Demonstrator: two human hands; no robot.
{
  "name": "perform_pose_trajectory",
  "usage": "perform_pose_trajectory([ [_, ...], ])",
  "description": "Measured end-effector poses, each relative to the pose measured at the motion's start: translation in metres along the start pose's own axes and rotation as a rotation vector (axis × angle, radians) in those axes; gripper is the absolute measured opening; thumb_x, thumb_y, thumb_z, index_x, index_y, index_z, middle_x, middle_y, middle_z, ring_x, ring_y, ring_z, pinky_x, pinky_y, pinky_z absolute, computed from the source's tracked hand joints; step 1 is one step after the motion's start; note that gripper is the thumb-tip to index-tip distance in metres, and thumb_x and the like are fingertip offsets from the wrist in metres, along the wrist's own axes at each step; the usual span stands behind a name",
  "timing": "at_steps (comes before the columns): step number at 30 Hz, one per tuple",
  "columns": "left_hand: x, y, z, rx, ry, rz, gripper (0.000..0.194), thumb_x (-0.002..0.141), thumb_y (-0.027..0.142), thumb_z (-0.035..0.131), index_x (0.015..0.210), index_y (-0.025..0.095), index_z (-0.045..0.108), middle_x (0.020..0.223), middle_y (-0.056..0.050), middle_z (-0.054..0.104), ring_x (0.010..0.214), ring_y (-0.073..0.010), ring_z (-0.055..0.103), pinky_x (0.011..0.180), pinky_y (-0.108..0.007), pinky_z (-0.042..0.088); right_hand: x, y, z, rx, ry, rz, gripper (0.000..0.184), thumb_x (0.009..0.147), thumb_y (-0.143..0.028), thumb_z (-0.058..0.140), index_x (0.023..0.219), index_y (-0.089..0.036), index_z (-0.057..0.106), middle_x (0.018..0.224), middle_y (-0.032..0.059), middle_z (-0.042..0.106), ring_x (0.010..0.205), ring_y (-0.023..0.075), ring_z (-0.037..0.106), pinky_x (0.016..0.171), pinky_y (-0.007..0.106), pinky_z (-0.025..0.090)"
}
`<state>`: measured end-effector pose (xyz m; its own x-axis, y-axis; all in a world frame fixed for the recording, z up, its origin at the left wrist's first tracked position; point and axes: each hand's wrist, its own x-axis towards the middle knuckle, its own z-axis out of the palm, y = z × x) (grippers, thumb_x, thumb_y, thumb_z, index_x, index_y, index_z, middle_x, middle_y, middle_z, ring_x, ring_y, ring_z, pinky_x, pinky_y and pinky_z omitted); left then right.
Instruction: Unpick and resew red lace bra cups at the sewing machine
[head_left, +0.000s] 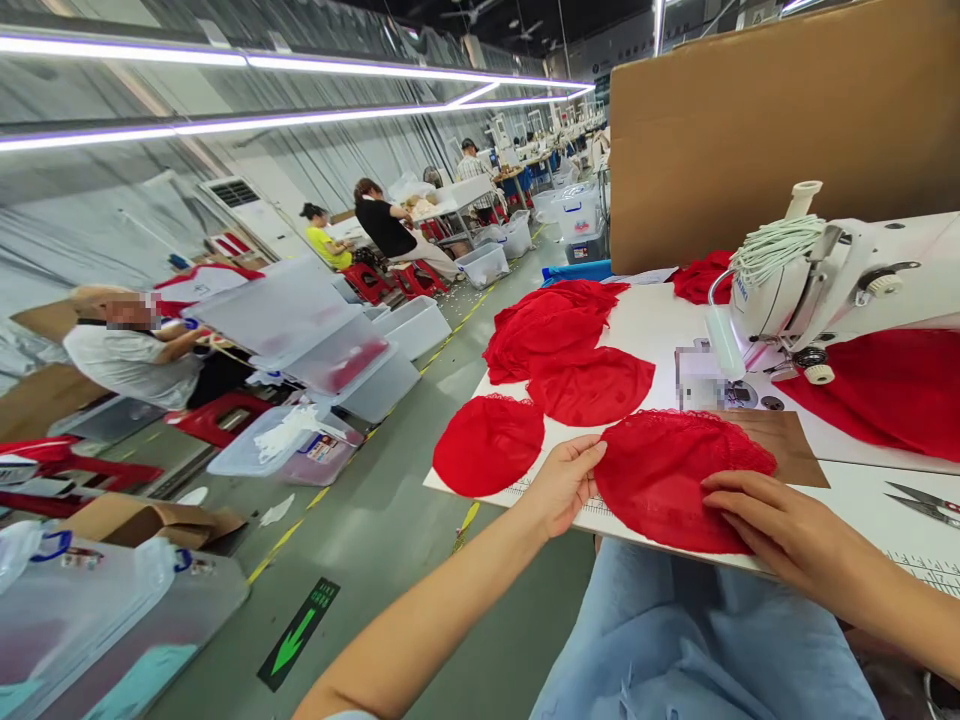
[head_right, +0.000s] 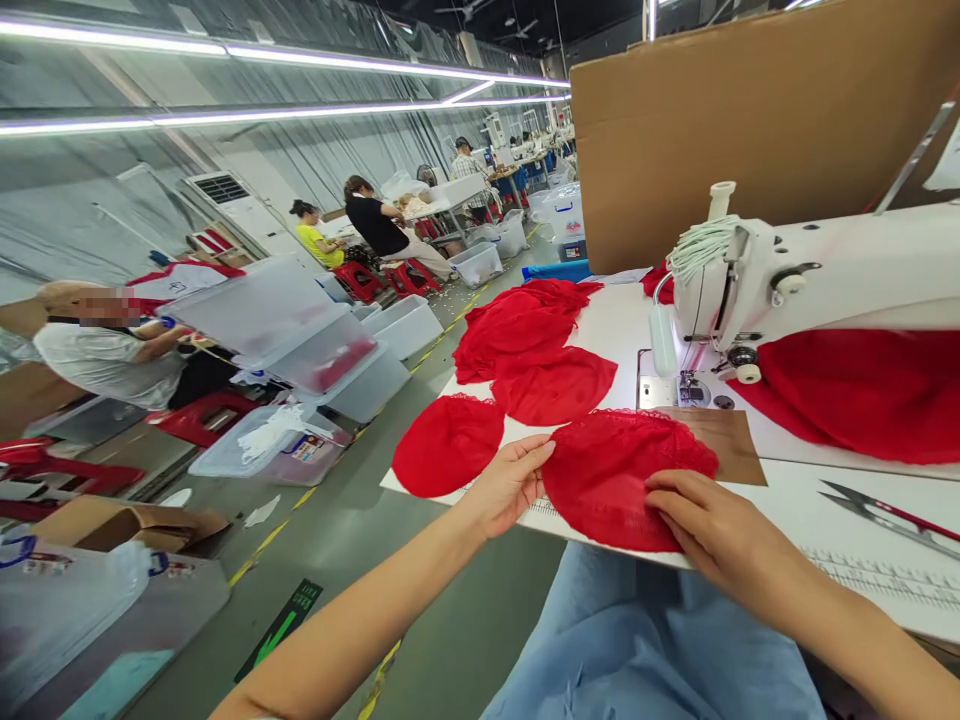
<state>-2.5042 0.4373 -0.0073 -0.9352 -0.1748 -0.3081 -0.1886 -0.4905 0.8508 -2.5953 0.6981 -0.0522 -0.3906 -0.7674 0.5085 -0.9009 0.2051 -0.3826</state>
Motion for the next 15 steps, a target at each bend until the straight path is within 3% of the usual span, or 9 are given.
perform_pose_trajectory([
  [4, 0.003, 0.002, -0.002, -0.033, 0.057, -0.016, 0.016, 0.079, 0.023, 0.078, 0.089, 0.012, 0.072, 0.082, -0.008, 0.077, 0.071, -0.0144, 0.072, 0.069, -0.023, 0.059, -0.001, 0.000, -0.018, -0.046, 0.143, 0.105, 0.026, 0.097, -0.026, 0.048, 0.119, -0.025, 0.062, 0.111, 0.0083, 0.073, 0.098, 0.0220, 0.072, 0.084, 0.033, 0.061],
  [7, 0.003, 0.003, -0.002, -0.073, 0.094, -0.030, 0.007, 0.085, 0.016, 0.070, 0.090, 0.012, 0.072, 0.081, -0.007, 0.077, 0.068, -0.0133, 0.072, 0.069, -0.023, 0.060, -0.004, -0.002, -0.034, -0.042, 0.169, 0.326, 0.025, 0.095, -0.027, 0.047, 0.116, -0.022, 0.060, 0.106, 0.0102, 0.073, 0.086, 0.0223, 0.074, 0.079, 0.035, 0.062],
  [9, 0.003, 0.003, -0.003, -0.093, 0.110, -0.034, 0.011, 0.090, 0.014, 0.062, 0.092, 0.011, 0.071, 0.082, -0.009, 0.077, 0.069, -0.0135, 0.072, 0.069, -0.024, 0.060, -0.007, -0.004, -0.040, 0.002, 0.199, 0.435, 0.026, 0.095, -0.029, 0.045, 0.115, -0.022, 0.059, 0.105, 0.0098, 0.072, 0.082, 0.0214, 0.074, 0.073, 0.035, 0.062],
  [12, 0.004, 0.002, -0.005, -0.106, 0.115, -0.045, 0.020, 0.094, 0.015, 0.052, 0.092, 0.010, 0.071, 0.083, -0.011, 0.077, 0.072, -0.0143, 0.073, 0.071, -0.024, 0.060, -0.012, -0.005, -0.043, 0.016, 0.239, 0.464, 0.024, 0.095, -0.031, 0.044, 0.113, -0.025, 0.060, 0.102, 0.0068, 0.072, 0.080, 0.0203, 0.074, 0.067, 0.034, 0.062],
  [15, 0.005, 0.003, -0.005, -0.117, 0.126, -0.072, 0.027, 0.098, 0.021, 0.046, 0.090, 0.011, 0.070, 0.083, -0.011, 0.077, 0.072, -0.0152, 0.073, 0.075, -0.027, 0.060, -0.014, -0.006, -0.042, -0.029, 0.240, 0.419, 0.023, 0.095, -0.029, 0.047, 0.113, -0.026, 0.061, 0.103, 0.0058, 0.072, 0.081, 0.0196, 0.073, 0.072, 0.034, 0.061],
])
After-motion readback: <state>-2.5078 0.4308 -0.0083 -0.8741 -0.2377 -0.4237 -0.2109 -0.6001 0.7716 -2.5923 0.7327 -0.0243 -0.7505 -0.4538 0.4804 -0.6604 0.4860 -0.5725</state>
